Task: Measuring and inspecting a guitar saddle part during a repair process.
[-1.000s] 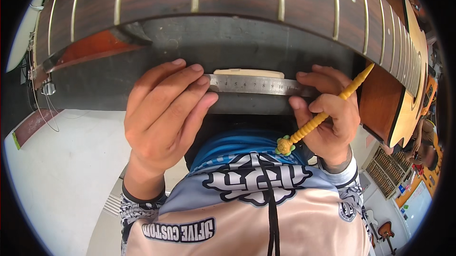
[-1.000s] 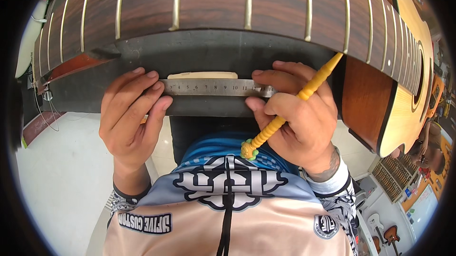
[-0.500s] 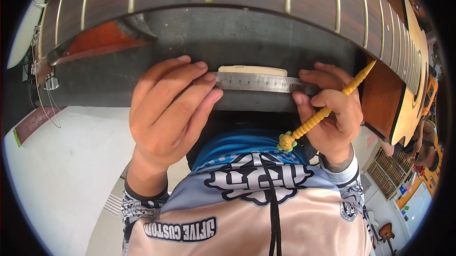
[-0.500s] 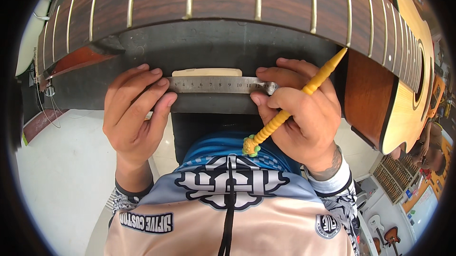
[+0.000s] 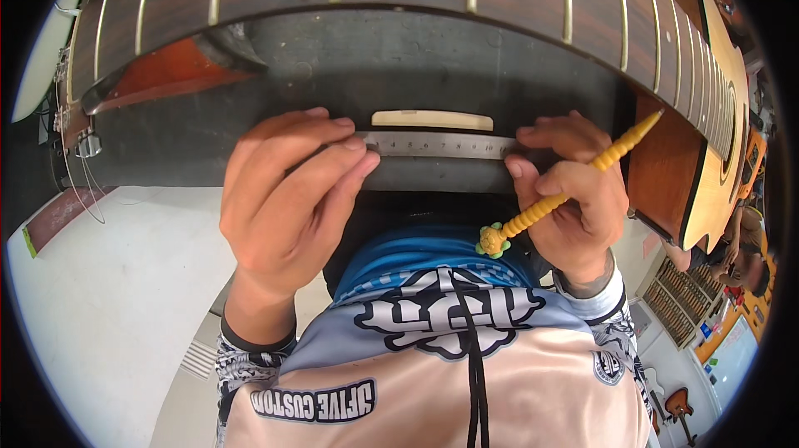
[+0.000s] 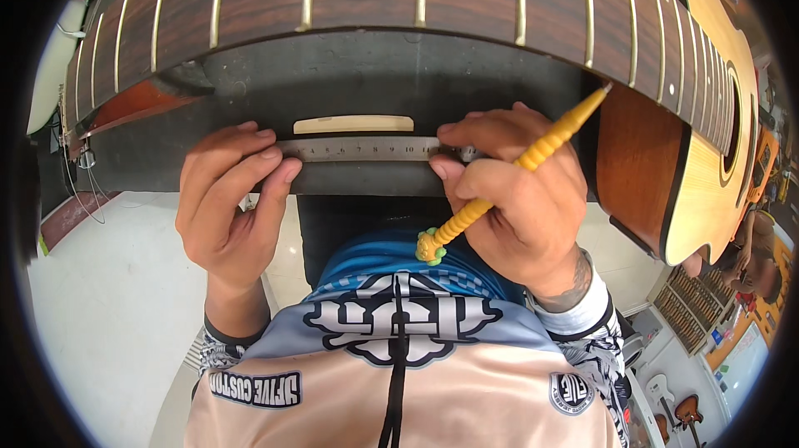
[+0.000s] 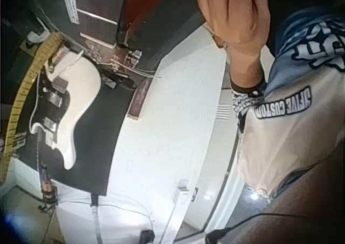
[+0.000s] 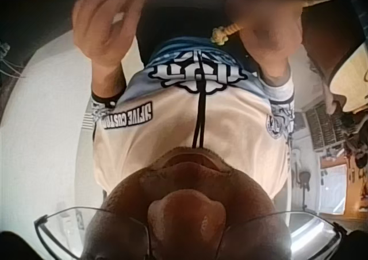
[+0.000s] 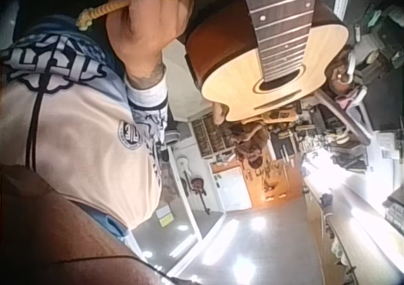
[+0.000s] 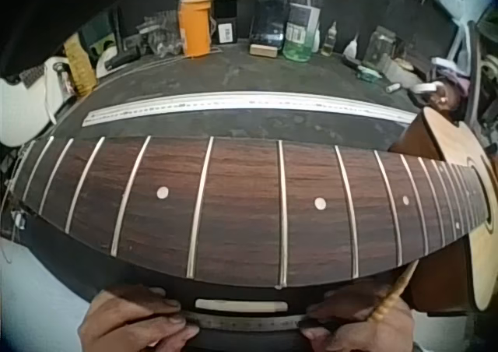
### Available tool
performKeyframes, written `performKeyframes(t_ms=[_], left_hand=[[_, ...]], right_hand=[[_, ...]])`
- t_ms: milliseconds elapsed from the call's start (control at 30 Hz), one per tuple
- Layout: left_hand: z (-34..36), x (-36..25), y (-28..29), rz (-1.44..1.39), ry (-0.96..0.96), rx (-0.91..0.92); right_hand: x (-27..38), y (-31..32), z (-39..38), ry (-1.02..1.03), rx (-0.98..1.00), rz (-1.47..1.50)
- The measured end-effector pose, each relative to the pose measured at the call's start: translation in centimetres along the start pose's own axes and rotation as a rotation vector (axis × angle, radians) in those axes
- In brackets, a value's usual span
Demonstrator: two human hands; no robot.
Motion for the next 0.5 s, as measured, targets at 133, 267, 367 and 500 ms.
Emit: performKeyframes(t_ms=[133, 267, 367, 500], left_hand=[[0.3, 0.1, 0.1, -0.018, 0.017, -0.034], [0.7, -0.2, 0.2, 0.005, 0.009, -0.028], [0.6, -0.1, 0.6, -0.031, 0.019, 0.016], [0.1, 0.1, 1.3, -0.211, 0.227, 0.047]], right_hand=[[0.1, 0.1, -0.1, 0.011, -0.012, -0.028], [0.1, 0.0, -0.1, 0.01, -0.032, 0.029], [0.2, -0.1, -0.2, 0.009, -0.031, 0.058], [0.3, 0.4, -0.7, 0.038, -0.043, 0.064]])
Point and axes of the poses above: each hand's wrist, its own z-axis towards the middle knuckle, its own y-axis out of the back of the hand, x = y × z, the point moved 5 cm from there along z, towards the middle knuckle, and after that the axes turned 5 degrees about -z, right-handed, at the moved point
